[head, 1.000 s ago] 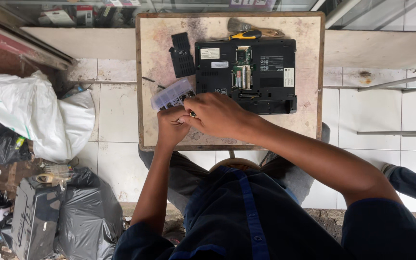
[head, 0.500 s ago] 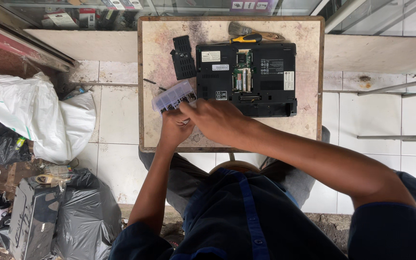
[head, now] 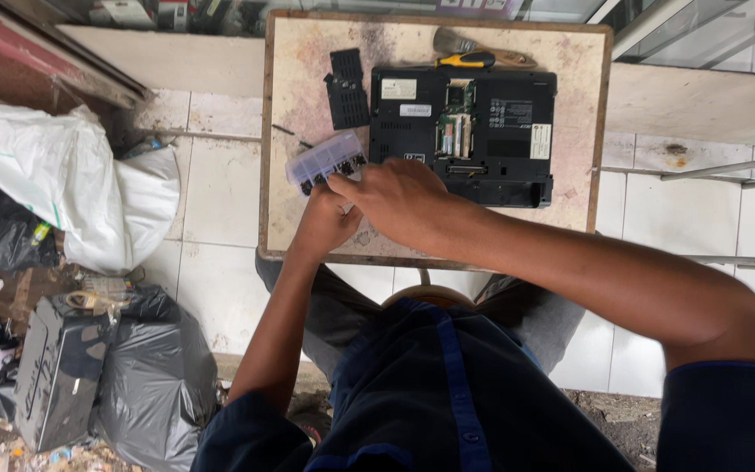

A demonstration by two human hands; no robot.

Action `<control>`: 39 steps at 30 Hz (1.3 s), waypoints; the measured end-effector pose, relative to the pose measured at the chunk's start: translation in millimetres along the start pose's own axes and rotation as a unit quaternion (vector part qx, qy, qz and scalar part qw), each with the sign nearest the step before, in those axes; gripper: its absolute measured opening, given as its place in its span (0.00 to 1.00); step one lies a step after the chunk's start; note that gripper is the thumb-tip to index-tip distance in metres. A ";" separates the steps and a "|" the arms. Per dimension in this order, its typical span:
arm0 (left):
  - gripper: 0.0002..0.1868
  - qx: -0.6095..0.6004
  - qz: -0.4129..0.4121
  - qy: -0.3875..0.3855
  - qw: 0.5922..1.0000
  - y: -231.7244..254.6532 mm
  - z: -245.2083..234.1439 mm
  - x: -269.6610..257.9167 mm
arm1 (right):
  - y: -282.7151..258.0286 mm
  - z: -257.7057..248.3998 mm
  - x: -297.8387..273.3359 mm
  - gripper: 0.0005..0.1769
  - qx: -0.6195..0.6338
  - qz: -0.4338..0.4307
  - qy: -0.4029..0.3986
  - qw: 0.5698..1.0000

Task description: The person uses a screwdriver to remove screws from the back of a laptop and places them into a small plastic organizer box. The person continues to unscrew and organize the screws throughout the video.

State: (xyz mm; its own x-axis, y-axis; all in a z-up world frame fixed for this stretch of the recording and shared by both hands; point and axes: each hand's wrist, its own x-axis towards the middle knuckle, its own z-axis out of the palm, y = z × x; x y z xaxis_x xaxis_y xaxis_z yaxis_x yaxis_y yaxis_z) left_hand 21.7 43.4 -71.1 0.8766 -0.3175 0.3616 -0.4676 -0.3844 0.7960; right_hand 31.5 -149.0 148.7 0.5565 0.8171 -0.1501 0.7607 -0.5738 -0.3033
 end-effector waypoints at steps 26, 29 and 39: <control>0.11 -0.014 0.012 0.049 0.999 44.9 -14.2 29.5 | 18.0 -3.2 8.1 0.20 0.011 0.015 -0.020 1.000; 0.11 -0.004 -0.009 0.007 1.000 30.6 -14.9 22.6 | 4.6 -16.9 5.8 0.20 -0.020 -0.032 -0.007 0.999; 0.12 -0.036 -0.015 -0.047 0.998 51.6 -32.0 23.6 | 14.9 -16.7 11.7 0.05 0.023 0.004 -0.006 1.000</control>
State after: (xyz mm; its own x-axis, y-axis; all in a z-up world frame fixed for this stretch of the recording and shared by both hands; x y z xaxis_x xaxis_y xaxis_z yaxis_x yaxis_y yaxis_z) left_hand 21.9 43.9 -5.9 0.8737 -0.3877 0.2936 -0.4298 -0.3329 0.8393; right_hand 54.9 -148.9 158.2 0.5587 0.8129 -0.1648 0.7394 -0.5781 -0.3451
